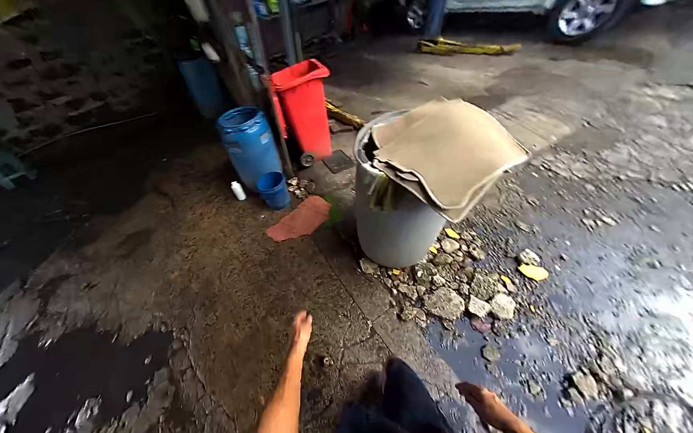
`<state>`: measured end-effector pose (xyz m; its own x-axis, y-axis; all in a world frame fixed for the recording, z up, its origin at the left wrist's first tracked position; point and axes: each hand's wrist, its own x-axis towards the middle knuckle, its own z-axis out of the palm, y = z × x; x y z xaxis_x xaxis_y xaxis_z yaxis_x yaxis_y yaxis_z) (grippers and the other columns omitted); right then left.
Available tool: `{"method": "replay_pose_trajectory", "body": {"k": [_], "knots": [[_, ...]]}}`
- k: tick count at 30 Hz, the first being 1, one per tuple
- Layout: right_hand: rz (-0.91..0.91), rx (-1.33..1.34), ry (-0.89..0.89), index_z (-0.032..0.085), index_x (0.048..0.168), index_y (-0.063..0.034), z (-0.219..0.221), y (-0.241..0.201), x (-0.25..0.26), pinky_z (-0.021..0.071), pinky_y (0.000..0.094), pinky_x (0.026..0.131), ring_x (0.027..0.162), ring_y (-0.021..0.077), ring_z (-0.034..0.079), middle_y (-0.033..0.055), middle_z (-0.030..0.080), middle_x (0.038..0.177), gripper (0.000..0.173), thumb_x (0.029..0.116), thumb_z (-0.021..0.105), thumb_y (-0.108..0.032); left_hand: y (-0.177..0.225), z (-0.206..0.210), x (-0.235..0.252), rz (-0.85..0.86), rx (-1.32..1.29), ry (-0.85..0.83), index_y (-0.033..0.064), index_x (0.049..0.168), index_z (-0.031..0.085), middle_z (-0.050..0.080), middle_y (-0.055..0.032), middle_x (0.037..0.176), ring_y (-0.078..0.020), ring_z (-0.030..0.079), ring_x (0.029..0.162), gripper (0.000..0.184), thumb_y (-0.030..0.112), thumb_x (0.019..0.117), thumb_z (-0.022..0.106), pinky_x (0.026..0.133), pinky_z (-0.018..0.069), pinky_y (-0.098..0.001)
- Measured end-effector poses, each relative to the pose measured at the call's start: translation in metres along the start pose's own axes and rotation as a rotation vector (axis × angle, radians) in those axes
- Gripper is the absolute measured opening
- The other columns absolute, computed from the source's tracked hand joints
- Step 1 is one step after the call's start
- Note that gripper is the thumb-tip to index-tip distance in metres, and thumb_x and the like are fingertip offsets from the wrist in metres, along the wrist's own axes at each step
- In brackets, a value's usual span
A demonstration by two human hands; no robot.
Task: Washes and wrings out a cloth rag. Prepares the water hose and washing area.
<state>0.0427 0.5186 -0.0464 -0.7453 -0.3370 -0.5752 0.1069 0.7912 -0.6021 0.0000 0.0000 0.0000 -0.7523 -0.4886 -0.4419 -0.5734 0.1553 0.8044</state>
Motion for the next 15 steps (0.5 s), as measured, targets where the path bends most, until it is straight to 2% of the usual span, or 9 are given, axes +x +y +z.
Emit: {"method": "replay_pose_trajectory", "body": {"k": [3, 5, 7, 9, 10, 13, 14, 15], "knots": [[0.133, 0.057, -0.053, 0.063, 0.137, -0.0013, 0.005, -0.011, 0.037, 0.0419, 0.0569, 0.114, 0.128, 0.0394, 0.062, 0.0239, 0.065, 0.135, 0.035, 0.1088, 0.047, -0.014, 0.163, 0.051, 0.086, 0.265, 0.041, -0.159, -0.0045, 0.146, 0.048, 0.059, -0.0279, 0.135, -0.0336, 0.067, 0.109, 0.046, 0.018, 0.1065, 0.053, 0.093, 0.0555, -0.0470], [0.179, 0.110, -0.068, 0.065, 0.136, -0.0026, 0.012, -0.015, 0.057, 0.0431, 0.0581, 0.112, 0.126, 0.0405, 0.062, 0.0241, 0.066, 0.132, 0.034, 0.1078, 0.049, -0.014, 0.240, 0.089, 0.127, 0.384, 0.093, -0.237, -0.0044, 0.139, 0.056, 0.064, -0.0253, 0.131, -0.0312, 0.067, 0.112, 0.040, 0.016, 0.1049, 0.056, 0.098, 0.0547, -0.0449], [0.188, 0.188, -0.054, 0.066, 0.133, -0.0013, 0.015, -0.014, 0.080, 0.0444, 0.0591, 0.110, 0.123, 0.0415, 0.064, 0.0254, 0.068, 0.128, 0.033, 0.1053, 0.053, -0.013, 0.291, 0.132, 0.172, 0.482, 0.145, -0.272, -0.0035, 0.132, 0.062, 0.066, -0.0235, 0.127, -0.0313, 0.066, 0.116, 0.033, 0.015, 0.1043, 0.058, 0.104, 0.0513, -0.0462], [0.237, 0.268, -0.010, 0.065, 0.134, 0.0006, 0.011, -0.019, 0.105, 0.0435, 0.0588, 0.111, 0.124, 0.0420, 0.063, 0.0264, 0.068, 0.128, 0.034, 0.1050, 0.053, -0.012, 0.324, 0.178, 0.220, 0.510, 0.185, -0.237, -0.0015, 0.129, 0.065, 0.067, -0.0221, 0.127, -0.0316, 0.065, 0.119, 0.033, 0.018, 0.1037, 0.059, 0.105, 0.0503, -0.0483], [0.271, 0.296, 0.030, 0.064, 0.135, 0.0005, 0.005, -0.020, 0.123, 0.0438, 0.0587, 0.111, 0.124, 0.0416, 0.063, 0.0260, 0.067, 0.129, 0.035, 0.1053, 0.052, -0.012, 0.338, 0.202, 0.243, 0.483, 0.191, -0.199, -0.0016, 0.132, 0.063, 0.065, -0.0230, 0.129, -0.0329, 0.063, 0.121, 0.037, 0.020, 0.1026, 0.061, 0.106, 0.0495, -0.0490], [0.296, 0.422, 0.242, 0.063, 0.135, 0.0014, 0.007, -0.035, 0.179, 0.0492, 0.0583, 0.106, 0.117, 0.0410, 0.067, 0.0253, 0.068, 0.128, 0.036, 0.1024, 0.053, -0.007, 0.348, 0.249, 0.303, 0.326, 0.250, -0.132, 0.0002, 0.142, 0.055, 0.053, -0.0273, 0.143, -0.0406, 0.051, 0.134, 0.060, 0.029, 0.0928, 0.075, 0.112, 0.0431, -0.0545], [0.291, 0.448, 0.301, 0.065, 0.133, 0.0011, -0.003, -0.045, 0.200, 0.0505, 0.0582, 0.105, 0.115, 0.0403, 0.068, 0.0243, 0.069, 0.127, 0.034, 0.1016, 0.054, -0.006, 0.349, 0.258, 0.313, 0.272, 0.249, -0.143, 0.0012, 0.138, 0.058, 0.053, -0.0277, 0.142, -0.0418, 0.050, 0.134, 0.061, 0.031, 0.0896, 0.079, 0.111, 0.0430, -0.0566], [0.283, 0.451, 0.324, 0.067, 0.131, -0.0002, -0.015, -0.059, 0.218, 0.0512, 0.0582, 0.104, 0.113, 0.0393, 0.069, 0.0227, 0.070, 0.125, 0.033, 0.1014, 0.053, -0.005, 0.348, 0.262, 0.320, 0.245, 0.221, -0.162, 0.0004, 0.130, 0.063, 0.057, -0.0277, 0.137, -0.0414, 0.053, 0.131, 0.054, 0.030, 0.0882, 0.080, 0.109, 0.0444, -0.0569]]}}
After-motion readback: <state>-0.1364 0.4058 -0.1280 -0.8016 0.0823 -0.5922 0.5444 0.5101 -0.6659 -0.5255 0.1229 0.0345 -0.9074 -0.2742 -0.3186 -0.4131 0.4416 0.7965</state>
